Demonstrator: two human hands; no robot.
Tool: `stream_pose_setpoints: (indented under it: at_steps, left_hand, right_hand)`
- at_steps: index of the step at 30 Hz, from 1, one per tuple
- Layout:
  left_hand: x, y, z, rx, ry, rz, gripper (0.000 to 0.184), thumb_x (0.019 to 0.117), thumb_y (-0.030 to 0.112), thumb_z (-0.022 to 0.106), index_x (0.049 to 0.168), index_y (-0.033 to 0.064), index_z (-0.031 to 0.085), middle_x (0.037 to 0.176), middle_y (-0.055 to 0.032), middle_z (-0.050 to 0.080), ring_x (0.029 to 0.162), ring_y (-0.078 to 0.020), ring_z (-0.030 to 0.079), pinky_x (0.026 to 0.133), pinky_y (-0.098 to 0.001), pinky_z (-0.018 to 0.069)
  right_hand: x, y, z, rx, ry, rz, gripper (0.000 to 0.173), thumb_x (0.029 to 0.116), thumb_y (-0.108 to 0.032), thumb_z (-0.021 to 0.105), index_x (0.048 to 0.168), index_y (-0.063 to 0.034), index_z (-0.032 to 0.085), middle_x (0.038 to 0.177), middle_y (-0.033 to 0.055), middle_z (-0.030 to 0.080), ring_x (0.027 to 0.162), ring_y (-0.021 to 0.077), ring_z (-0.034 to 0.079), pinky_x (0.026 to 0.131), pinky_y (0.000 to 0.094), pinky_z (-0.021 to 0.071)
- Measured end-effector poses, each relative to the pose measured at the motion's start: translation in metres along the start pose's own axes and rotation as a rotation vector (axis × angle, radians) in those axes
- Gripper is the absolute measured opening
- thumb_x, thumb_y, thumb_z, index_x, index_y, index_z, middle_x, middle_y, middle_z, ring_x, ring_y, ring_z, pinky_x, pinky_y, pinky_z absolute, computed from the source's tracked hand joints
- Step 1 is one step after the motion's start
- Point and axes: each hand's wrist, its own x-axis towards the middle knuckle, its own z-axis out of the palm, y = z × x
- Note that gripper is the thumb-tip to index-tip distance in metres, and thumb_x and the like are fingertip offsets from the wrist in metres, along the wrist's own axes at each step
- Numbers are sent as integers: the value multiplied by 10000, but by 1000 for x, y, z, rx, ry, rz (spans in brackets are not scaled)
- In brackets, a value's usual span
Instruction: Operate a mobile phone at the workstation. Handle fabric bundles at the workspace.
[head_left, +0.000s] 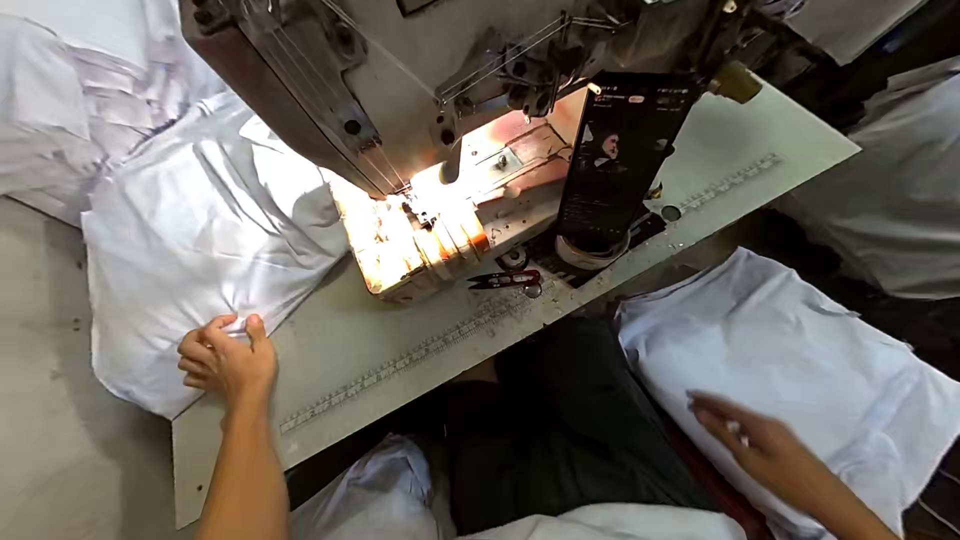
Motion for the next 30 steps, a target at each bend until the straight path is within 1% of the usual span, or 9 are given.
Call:
stream_pose_setpoints:
  at_steps: [3,6,8,11,14,21,25,28,30]
  left_hand:
    - [-4,-6,18,101,-15,43,673,1035,500,434,1532,47,422,1589,-365,277,1475,-589,223,1123,-768,160]
    - [-1,-10,18,142,-48,-7,773,1037,567,356,1632,89,237,1678,-304,103,1543,-534,60,1160,-765,39]
    - [2,-11,21,158,-56,-31,785,1042,596,312,1642,99,212,1693,-273,83,1555,-510,34,1163,-766,14]
    - [6,-18,24,169,-58,-41,794,1033,629,301,1639,119,241,1698,-246,112,1561,-488,64,1177,-749,44]
    - [8,-16,23,159,-55,-50,805,1021,628,355,1632,112,263,1698,-247,114,1557,-497,72,1176,-744,68]
    - [10,-6,19,152,-83,-110,804,1021,592,393,1643,112,221,1694,-260,104,1546,-517,88,1156,-766,112]
    - [12,-9,22,173,-80,-103,787,1027,589,385,1616,76,290,1660,-302,190,1525,-517,186,1159,-751,148]
    - [12,-12,24,162,-73,-106,787,1027,599,387,1601,64,326,1602,-335,302,1477,-528,300,1149,-725,238]
    - [13,-14,24,164,-69,-110,787,1028,602,384,1603,68,324,1596,-332,318,1472,-523,317,1147,-720,247]
  right_hand:
    - [89,-65,-12,74,551,-407,457,1069,-251,446,1311,114,574,1202,239,675,1082,206,679,936,361,563]
    - [157,-114,-9,316,799,-518,487,1078,-287,441,1386,89,464,1344,161,595,1241,141,587,1032,352,508]
    - [194,-131,-3,414,887,-572,562,1092,-361,387,1441,79,385,1387,125,563,1259,126,571,1032,352,506]
    - [227,-136,8,453,933,-711,724,1093,-525,269,1471,90,334,1417,108,545,1289,109,557,1080,327,478]
    - [232,-132,17,415,950,-782,767,1067,-607,238,1425,47,417,1359,55,599,1246,92,591,1067,334,497]
    - [229,-135,26,309,931,-741,581,1063,-377,468,1401,91,401,1277,66,609,1189,50,602,1027,289,520]
    - [229,-134,25,279,936,-753,533,1059,-345,484,1384,74,429,1236,52,639,1163,35,615,1006,285,532]
    - [229,-133,25,236,946,-749,522,1063,-359,477,1369,63,454,1208,44,653,1143,13,617,994,261,532]
    - [229,-133,25,224,955,-740,509,1059,-358,483,1356,55,471,1189,38,661,1125,4,622,980,252,536]
